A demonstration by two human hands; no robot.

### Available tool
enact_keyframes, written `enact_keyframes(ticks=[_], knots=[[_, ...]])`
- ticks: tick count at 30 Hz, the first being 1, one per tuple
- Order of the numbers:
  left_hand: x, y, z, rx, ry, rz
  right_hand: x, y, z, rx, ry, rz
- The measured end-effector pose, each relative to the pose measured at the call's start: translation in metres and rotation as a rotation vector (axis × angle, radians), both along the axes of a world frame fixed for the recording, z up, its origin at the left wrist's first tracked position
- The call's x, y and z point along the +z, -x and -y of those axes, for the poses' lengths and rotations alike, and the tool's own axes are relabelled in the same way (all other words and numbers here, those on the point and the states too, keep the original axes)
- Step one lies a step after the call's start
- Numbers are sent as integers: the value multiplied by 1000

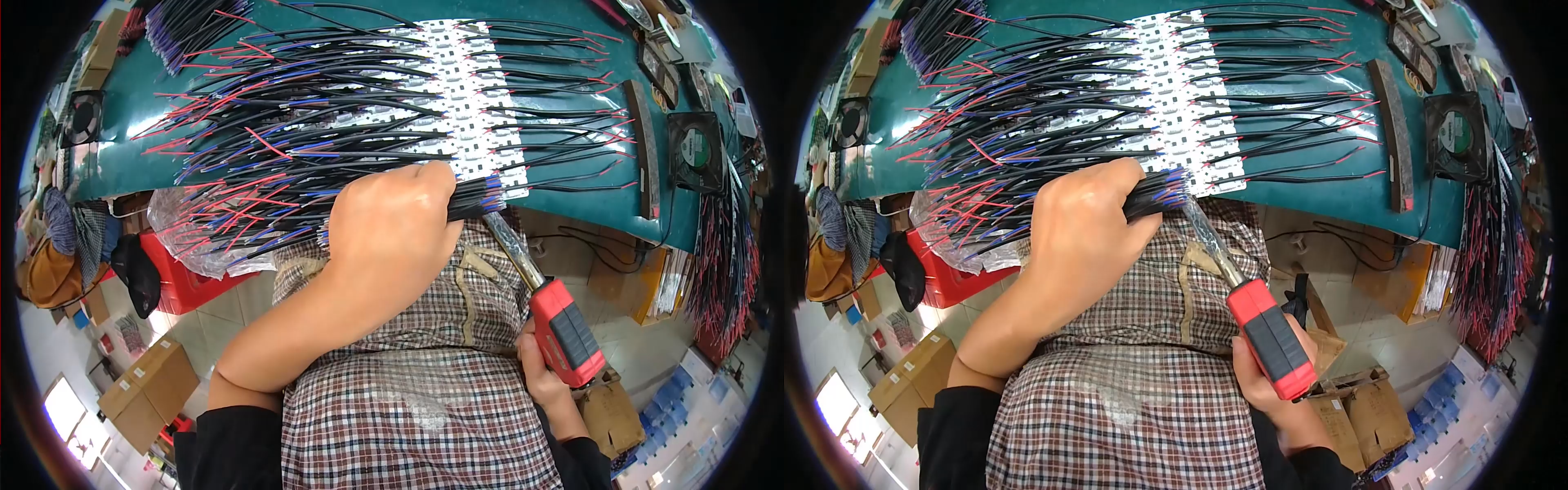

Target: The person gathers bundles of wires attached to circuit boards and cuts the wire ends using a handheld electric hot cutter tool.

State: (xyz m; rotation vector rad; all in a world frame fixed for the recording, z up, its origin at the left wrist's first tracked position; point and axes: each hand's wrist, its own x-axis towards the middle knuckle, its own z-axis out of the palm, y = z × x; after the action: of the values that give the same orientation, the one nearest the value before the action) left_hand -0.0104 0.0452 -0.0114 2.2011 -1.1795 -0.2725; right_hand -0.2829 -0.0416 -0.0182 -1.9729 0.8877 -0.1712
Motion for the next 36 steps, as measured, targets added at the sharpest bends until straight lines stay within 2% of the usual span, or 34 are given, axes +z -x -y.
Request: enact_keyframes(ticks=[13,15,19,24,30,36], knots=[[4,-1,3,-89,-35,115,1,4,-2,35,30,-26],[4,0,3,-94,-39,115,4,1,-6,-90,-19,9],[3,1,4,-54,-39,70,6,3,-7,-111,-24,31],[5,-4,5,-65,-41,61,4,8,-3,-3,14,-24],[6,-9,6,-75,-71,18,7,-2,-6,-90,-73,28],[4,-6,5,-129,-39,102,6,3,-4,-20,-72,-29]])
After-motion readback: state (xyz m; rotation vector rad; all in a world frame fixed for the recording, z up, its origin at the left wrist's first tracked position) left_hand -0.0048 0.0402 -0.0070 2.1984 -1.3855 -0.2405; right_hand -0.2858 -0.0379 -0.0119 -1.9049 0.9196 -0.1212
